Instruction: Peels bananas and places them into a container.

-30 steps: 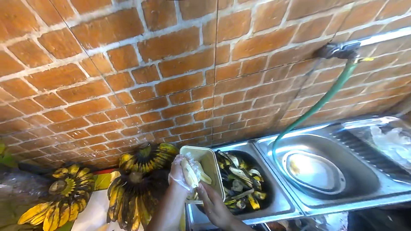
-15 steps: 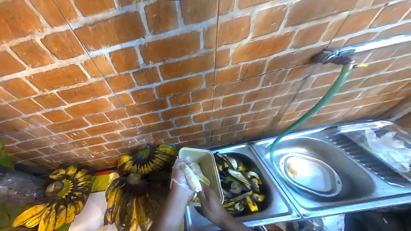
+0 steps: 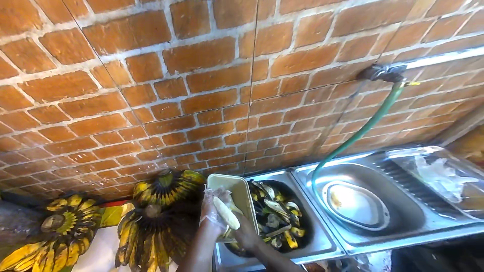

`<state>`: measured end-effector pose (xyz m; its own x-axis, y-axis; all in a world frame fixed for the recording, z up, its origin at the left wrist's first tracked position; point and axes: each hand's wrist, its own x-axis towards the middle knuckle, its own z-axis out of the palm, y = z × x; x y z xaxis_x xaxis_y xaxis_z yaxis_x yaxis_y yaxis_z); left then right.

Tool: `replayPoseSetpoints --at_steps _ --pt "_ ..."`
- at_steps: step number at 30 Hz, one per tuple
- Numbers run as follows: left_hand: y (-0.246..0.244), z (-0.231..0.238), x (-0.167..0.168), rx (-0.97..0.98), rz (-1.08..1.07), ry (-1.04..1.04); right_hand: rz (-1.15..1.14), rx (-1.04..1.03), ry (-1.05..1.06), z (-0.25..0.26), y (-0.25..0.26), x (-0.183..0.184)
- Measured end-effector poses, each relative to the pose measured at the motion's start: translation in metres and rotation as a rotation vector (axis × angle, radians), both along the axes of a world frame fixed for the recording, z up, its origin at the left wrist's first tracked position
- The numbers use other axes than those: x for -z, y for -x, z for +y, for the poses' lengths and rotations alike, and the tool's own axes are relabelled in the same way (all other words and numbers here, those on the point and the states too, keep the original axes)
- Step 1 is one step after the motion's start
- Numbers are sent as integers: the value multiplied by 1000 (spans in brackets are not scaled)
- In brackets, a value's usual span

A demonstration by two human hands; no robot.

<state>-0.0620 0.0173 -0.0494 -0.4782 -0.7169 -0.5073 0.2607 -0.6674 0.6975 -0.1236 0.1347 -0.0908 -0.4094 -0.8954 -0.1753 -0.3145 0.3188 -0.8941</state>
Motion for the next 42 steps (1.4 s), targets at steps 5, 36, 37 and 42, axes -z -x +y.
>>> replayPoseSetpoints --at_steps 5,36,37,42 --pt "-7 7 40 91 -23 -159 233 40 -409 -10 26 1" --pt "46 -29 -19 -42 44 142 -299 209 470 32 -3 -32" --pt "46 -27 -22 -28 76 121 -302 186 509 30 -8 -33" --pt "43 -19 -40 -22 133 52 -292 119 580 25 -15 -30"
